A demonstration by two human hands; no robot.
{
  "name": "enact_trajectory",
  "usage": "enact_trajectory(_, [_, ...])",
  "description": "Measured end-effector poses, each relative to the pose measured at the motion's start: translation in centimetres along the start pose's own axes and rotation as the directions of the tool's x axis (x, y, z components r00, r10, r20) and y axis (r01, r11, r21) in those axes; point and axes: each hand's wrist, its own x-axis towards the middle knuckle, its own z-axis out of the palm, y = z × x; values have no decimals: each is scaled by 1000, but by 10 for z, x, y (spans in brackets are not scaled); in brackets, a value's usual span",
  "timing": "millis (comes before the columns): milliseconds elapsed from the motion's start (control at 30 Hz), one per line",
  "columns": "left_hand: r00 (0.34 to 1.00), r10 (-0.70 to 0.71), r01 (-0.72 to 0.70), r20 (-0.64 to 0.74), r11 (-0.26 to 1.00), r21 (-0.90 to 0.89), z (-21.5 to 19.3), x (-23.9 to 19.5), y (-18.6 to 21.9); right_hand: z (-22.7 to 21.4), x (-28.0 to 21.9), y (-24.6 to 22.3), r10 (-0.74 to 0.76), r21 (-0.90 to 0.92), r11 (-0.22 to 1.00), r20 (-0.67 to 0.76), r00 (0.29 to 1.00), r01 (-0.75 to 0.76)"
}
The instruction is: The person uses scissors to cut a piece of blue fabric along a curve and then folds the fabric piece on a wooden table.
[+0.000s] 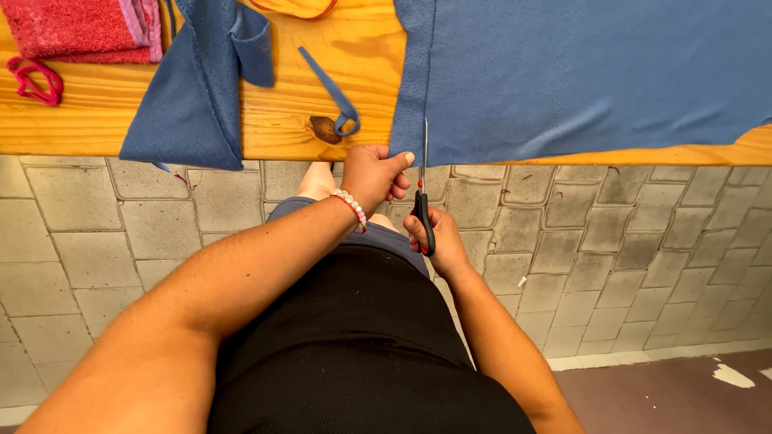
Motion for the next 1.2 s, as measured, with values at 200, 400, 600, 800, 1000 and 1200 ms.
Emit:
enact_trajectory(200, [1000,2,-2,14,1000,-7,-3,-3,1,-1,5,-15,83,96,992,18,996,-85])
enact_trajectory(400, [999,3,-2,34,1000,-28,-4,-2,3,-4,14,-21,137,79,987,15,990,-138])
enact_trajectory(600, [999,-16,18,50,999,-31,-5,-2,2,2,9,-36,101,45,994,22,995,-102])
enact_trajectory(800, [998,-25,26,59,999,-28,-6,3,-2,-5,13,-25,90,19,996,-3,996,-90])
enact_trajectory(1000, [998,-18,20,68,999,-27,-6,2,-2,-5,10,-24,141,-4,990,-65,988,-141])
enact_trajectory(1200, [998,-15,17,69,1000,-26,-7,3,-4,-1,17,-45,222,36,975,-34,974,-221])
